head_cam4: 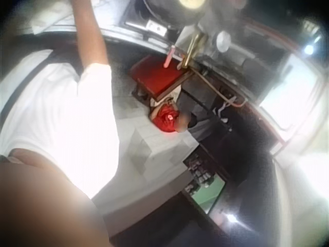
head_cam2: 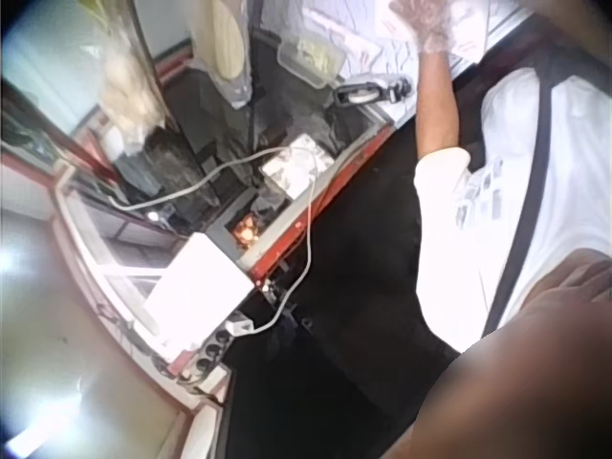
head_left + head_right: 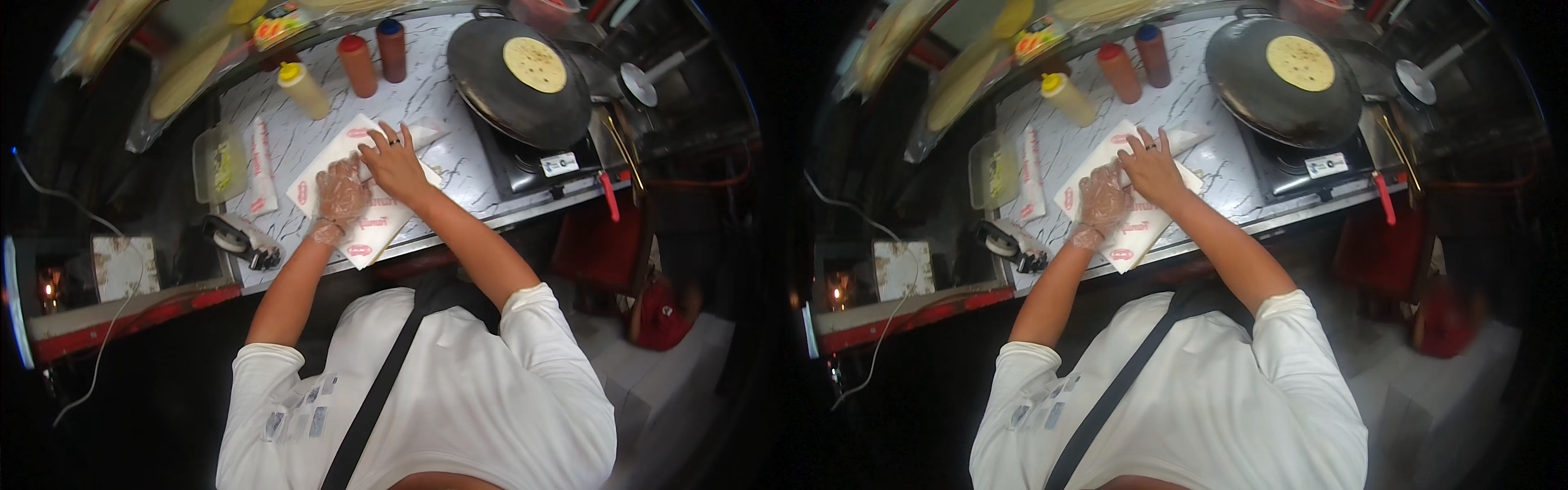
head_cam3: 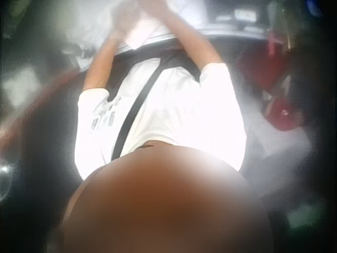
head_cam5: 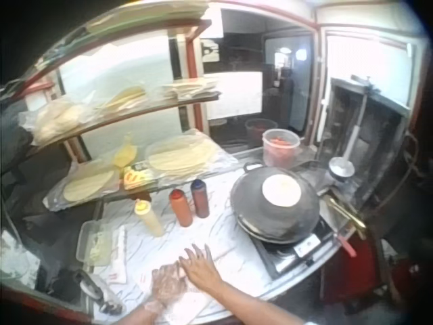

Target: The person folds a branded paper wrapper, places a cooked flatbread onto it, adds shredded vegetables and red toppings, then applies sauces from squeeze bottles. The person folds the wrapper around the food, places it into a plastic bag, and hands the bag to another person.

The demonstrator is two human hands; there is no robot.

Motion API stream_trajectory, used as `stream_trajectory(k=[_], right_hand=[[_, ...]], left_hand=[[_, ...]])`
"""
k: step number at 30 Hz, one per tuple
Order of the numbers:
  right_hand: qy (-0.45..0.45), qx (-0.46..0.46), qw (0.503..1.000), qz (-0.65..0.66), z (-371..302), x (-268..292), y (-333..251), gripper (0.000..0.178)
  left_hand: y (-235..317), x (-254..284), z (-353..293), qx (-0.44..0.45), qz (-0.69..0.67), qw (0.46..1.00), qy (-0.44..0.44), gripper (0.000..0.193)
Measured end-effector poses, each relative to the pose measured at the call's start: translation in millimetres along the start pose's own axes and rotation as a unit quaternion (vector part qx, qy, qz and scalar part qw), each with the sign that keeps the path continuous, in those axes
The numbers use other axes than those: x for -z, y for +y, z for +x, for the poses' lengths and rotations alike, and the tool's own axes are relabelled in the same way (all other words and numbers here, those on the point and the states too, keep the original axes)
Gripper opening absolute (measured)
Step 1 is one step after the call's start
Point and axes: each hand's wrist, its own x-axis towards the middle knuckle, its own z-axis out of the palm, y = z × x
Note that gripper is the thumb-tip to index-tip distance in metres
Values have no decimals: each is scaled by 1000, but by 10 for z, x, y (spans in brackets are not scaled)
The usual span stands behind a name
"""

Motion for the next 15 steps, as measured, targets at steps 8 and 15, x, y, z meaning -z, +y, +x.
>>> stream_trajectory(k=[8,15], right_hand=[[16,-170,985,-12,-852,345,603,16],[-70,-166,984,-1,-996,665,652,15]], left_hand=[[-35,88,634,32,-86,977,-194,56],[-405,0,467,37,-241,954,-175,63]])
